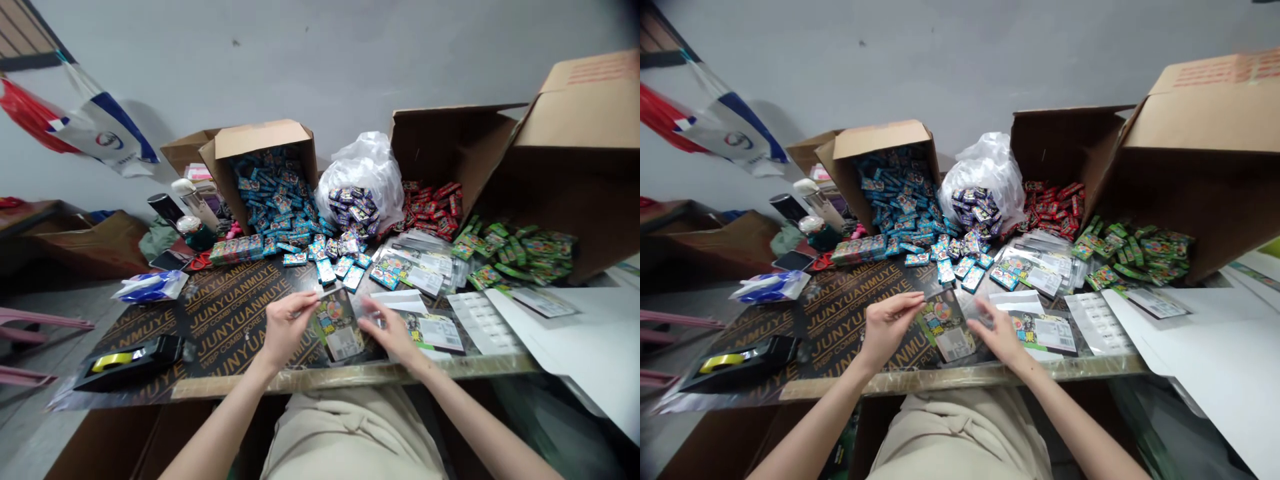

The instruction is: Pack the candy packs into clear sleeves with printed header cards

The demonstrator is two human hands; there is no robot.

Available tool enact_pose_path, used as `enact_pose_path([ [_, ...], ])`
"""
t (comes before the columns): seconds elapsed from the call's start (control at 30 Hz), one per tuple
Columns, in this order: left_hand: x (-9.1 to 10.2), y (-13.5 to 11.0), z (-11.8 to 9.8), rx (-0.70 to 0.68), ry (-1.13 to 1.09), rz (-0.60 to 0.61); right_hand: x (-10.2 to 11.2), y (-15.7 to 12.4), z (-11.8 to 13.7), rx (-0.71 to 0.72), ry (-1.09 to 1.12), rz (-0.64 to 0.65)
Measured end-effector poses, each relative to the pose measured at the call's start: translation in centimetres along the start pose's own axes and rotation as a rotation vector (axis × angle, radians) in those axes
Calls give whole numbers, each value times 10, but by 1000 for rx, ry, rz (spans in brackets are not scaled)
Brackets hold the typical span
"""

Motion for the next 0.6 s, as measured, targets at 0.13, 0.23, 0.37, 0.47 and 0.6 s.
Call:
enact_pose_path([
  [0.13, 30, -8, 63, 360, -85, -216, -48, -7, -26, -82, 74, 197],
  [0.23, 49, -24, 102, 536, -71, -287, -59, 16, -26, -129, 190, 60],
  [0.37, 44, -33, 106, 363, 319, -20, -65, 55, -17, -58, 42, 60],
  [0.47, 8, -37, 93, 79, 565, 404, -73, 65, -17, 9, -63, 113],
  [0.6, -25, -42, 91, -44, 592, 638, -78, 59, -24, 124, -285, -41],
])
Point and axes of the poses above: each hand's wrist, its own y-axis towards the middle knuckle, its own x-axis out of the back of the hand, z = x × y, the point moved 4 cm from there along y, towards the middle knuckle, and after that the axes turned 1 degree about -z, right-handed, at the moved point
